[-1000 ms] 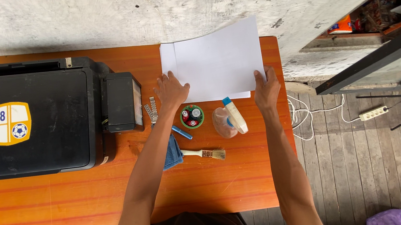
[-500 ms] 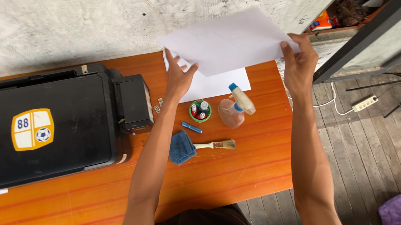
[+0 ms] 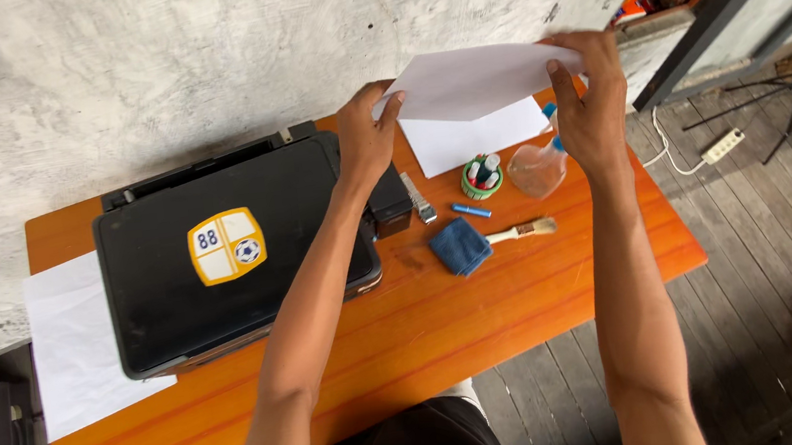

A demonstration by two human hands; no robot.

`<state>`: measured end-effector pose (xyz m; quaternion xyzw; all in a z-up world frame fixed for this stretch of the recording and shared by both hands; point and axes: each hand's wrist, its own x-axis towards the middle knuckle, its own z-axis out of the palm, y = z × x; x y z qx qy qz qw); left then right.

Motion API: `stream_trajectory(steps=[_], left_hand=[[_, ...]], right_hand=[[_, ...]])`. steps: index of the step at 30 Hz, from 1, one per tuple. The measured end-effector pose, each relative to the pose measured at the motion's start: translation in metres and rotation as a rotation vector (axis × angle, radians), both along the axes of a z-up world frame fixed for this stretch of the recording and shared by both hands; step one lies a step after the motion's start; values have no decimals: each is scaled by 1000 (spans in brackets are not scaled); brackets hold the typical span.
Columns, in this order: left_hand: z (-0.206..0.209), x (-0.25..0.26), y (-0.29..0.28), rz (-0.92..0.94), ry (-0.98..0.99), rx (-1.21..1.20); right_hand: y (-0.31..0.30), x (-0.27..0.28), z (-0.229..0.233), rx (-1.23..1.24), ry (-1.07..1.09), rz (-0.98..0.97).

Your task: The person loads multiple sheets of white paper into the top tray of a black Epson printer on a wooden table. They repeatedly pick up stacks of paper, align them, and insert them into the printer's paper feed, then close the output tray and continue loading more sheets.

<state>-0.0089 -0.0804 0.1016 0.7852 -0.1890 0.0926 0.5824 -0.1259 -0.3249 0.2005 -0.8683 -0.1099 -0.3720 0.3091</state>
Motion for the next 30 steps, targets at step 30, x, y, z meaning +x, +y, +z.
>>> stream_trajectory(steps=[30], left_hand=[[40, 18, 329, -189, 69, -249]], right_hand=[[276, 75, -55, 434, 140, 18]])
